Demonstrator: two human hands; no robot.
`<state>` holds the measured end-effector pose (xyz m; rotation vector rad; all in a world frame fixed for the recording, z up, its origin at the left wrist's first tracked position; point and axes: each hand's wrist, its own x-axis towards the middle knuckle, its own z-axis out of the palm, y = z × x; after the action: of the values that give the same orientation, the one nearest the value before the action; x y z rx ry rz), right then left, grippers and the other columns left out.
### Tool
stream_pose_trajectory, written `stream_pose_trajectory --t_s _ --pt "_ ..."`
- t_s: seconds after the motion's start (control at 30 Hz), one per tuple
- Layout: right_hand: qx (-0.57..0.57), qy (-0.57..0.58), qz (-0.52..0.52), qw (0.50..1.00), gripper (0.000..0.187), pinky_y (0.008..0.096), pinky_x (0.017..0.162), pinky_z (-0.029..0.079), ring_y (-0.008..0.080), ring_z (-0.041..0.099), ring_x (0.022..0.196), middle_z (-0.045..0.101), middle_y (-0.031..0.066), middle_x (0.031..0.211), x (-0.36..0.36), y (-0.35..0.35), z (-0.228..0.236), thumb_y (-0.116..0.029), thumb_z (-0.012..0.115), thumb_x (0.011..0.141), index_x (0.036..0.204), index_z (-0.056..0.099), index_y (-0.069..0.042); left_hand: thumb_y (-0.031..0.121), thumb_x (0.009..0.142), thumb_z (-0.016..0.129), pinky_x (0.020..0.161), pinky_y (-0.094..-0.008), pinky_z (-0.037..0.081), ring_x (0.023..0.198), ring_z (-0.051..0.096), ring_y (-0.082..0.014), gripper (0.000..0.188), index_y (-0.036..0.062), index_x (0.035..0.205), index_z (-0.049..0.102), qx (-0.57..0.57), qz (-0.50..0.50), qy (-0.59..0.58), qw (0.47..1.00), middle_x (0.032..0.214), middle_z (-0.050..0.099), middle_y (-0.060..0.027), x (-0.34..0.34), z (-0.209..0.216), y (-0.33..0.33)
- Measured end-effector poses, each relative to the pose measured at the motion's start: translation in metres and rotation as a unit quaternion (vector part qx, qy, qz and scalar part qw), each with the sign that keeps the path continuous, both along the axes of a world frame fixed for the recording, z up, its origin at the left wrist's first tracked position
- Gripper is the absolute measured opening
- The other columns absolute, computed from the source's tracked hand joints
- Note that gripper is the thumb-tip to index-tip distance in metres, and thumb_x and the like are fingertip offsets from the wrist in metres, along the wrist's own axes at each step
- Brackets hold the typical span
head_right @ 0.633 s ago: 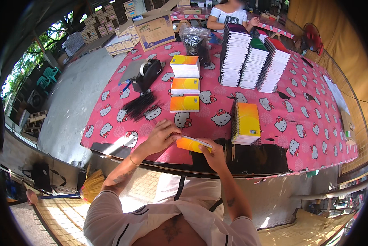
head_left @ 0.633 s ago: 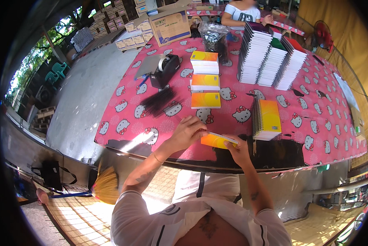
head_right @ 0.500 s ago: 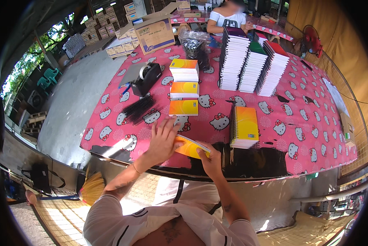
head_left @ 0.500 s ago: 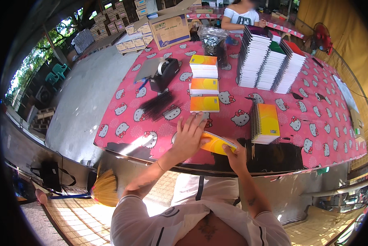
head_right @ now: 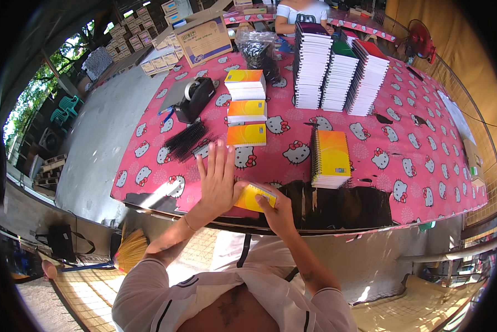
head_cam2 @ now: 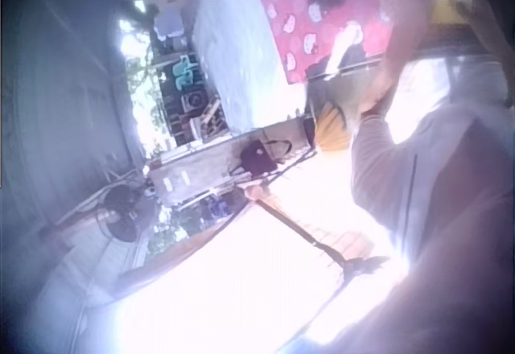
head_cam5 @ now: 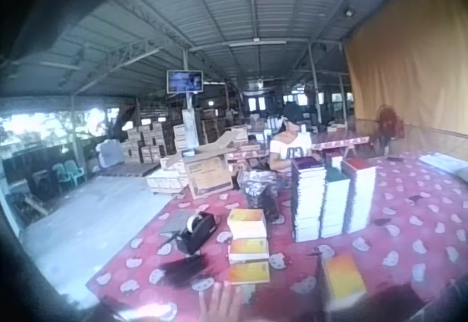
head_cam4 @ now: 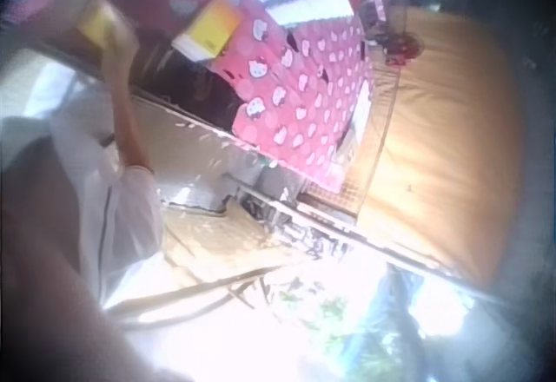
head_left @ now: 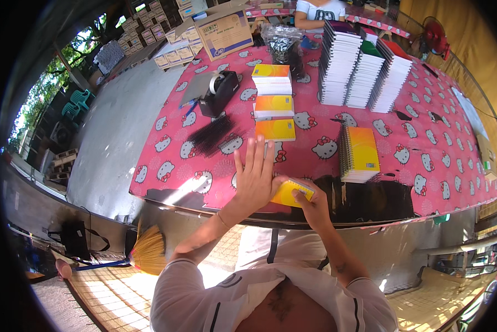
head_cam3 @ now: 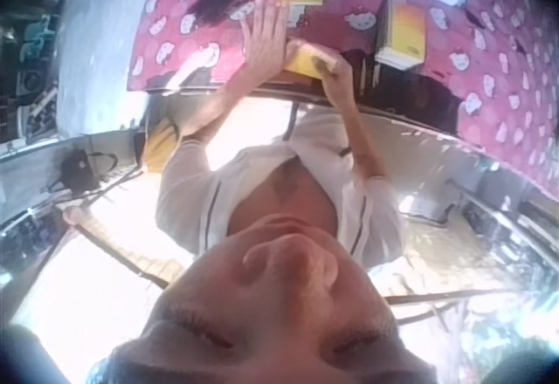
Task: The person assembles small notebooks by hand by aligning pages and covers and then threading a spiral wire binder through the pre-punched holes.
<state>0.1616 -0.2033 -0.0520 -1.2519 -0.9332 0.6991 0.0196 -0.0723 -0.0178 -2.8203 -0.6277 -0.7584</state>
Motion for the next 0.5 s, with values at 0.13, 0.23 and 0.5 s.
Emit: stream_pose_trajectory --t_s 0.13,0.23,0.5 --pt "0.016 0.04 -0.023 0.999 0.03 0.0256 0.084 0.05 0.0093 0.061 0.093 0.07 0.0069 0.106 0.005 -0.007 0.024 -0.011 0.066 0.097 0.122 0.063 0.005 0.061 0.097 0.041 0.115 -0.0683 0.008 0.148 0.023 -0.0457 0.085 -0.0061 0.15 0.032 -0.051 -0.082 0.023 0.995 0.157 0.03 -0.0284 -0.019 -0.041 -0.028" --pt "-0.023 -0.03 0.018 0.999 0.029 0.0261 0.086 0.051 0.0093 0.062 0.095 0.071 0.0073 0.107 0.0 -0.006 0.007 -0.009 0.064 0.097 0.122 0.063 0.004 0.062 0.097 0.041 0.115 -0.0688 0.008 0.147 0.024 -0.047 0.087 -0.0069 0.149 0.031 -0.011 -0.048 -0.026 0.998 0.156 0.03 -0.0291 0.0 -0.012 -0.008" --pt "-0.069 -0.079 0.058 0.993 0.029 0.025 0.079 0.051 0.0079 0.062 0.086 0.073 0.0097 0.1 0.026 0.001 -0.01 -0.005 0.064 0.094 0.122 0.067 0.0 0.039 0.088 0.069 0.115 -0.0649 0.014 0.131 0.047 -0.0338 0.061 0.0042 0.135 0.052 -0.051 -0.163 -0.028 0.985 0.13 0.054 -0.014 -0.007 -0.02 0.006"
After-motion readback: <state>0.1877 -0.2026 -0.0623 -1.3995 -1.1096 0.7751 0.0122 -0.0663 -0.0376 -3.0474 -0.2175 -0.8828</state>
